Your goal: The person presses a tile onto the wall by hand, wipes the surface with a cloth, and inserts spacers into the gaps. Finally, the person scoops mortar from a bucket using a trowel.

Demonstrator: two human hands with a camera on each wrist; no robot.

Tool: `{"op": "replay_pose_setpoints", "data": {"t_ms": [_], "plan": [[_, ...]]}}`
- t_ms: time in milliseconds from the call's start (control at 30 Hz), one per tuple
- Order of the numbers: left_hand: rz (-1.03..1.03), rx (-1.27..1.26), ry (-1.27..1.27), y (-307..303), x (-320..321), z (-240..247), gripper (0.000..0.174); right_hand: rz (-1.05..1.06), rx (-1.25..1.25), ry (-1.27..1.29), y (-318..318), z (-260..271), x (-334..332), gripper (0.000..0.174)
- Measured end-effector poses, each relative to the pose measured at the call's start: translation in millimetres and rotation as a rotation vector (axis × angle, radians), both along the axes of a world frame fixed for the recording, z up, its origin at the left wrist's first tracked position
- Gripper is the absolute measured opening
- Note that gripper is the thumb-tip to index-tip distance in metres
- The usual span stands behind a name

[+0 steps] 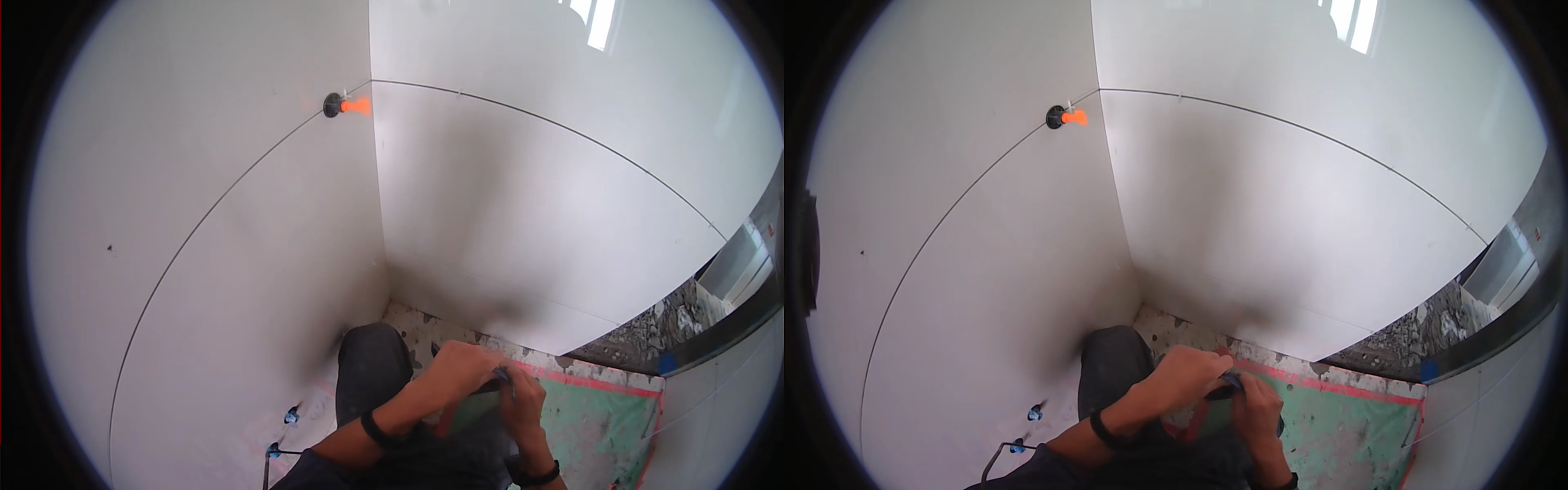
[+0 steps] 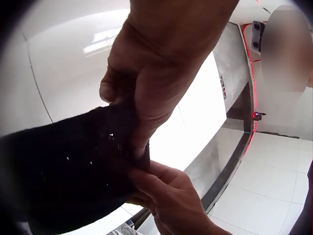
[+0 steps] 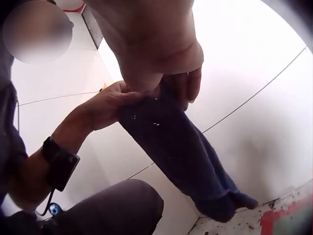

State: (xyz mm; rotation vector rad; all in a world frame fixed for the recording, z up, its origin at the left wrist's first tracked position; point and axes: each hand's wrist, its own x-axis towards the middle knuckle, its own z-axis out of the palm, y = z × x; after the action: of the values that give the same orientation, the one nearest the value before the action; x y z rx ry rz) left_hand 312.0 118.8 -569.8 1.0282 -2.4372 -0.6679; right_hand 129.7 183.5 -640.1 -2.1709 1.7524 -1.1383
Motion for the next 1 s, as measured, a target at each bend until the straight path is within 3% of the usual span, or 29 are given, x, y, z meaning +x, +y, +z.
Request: {"op": "replay_pose_setpoints", "data": {"t_ms": [233,300,333,400,467,500,567,633,700,767,833,900,1000], "plan": [[-0.029,-0.037,0.043,-22,12,1,0.020,0.062,0.066,-0.086,-5,12,-21,0.018],[-0.036,-0.050,0.125,-32,10,-7,0.018,0.245,0.582,-0.406,0,20,-35,0.019],[0.007,0.067,0.203,-36,7,-12,0.022,0.225,0.576,-0.413,4,22,-32,0.019],[0.023,0.183,0.281,-40,-7,-20,0.027,0.288,0.636,-1.564,1,45,-11,0.032],[0.210,0.196,0.605,-26,-25,-36,0.045,0.251,0.515,-1.609,-7,48,-14,0.034],[0.197,0.194,0.611,-21,-28,-42,0.045,0.234,0.411,-1.652,-13,52,-16,0.037],[-0.044,0.960,1.028,-17,-26,-51,0.061,0.213,0.366,-1.559,-30,70,-6,0.034],[-0.062,0.957,1.061,-22,-29,-57,0.060,0.227,0.165,-1.350,-53,91,15,0.031],[-0.075,0.955,1.098,-24,-28,-49,0.059,0.131,0.088,-0.536,-90,92,8,0.030],[0.023,0.823,1.291,-46,-22,-13,0.052,0.034,-0.317,-0.066,-130,127,34,0.032],[0.009,0.958,1.545,-81,-21,12,0.050,-0.013,-0.448,0.170,-169,162,52,0.035],[-0.076,0.939,1.656,-113,-7,34,0.051,-0.009,-0.522,0.349,-200,194,67,0.039],[-0.105,0.908,1.727,-128,9,73,0.054,-0.008,-0.522,0.428,-234,224,84,0.041]]}}
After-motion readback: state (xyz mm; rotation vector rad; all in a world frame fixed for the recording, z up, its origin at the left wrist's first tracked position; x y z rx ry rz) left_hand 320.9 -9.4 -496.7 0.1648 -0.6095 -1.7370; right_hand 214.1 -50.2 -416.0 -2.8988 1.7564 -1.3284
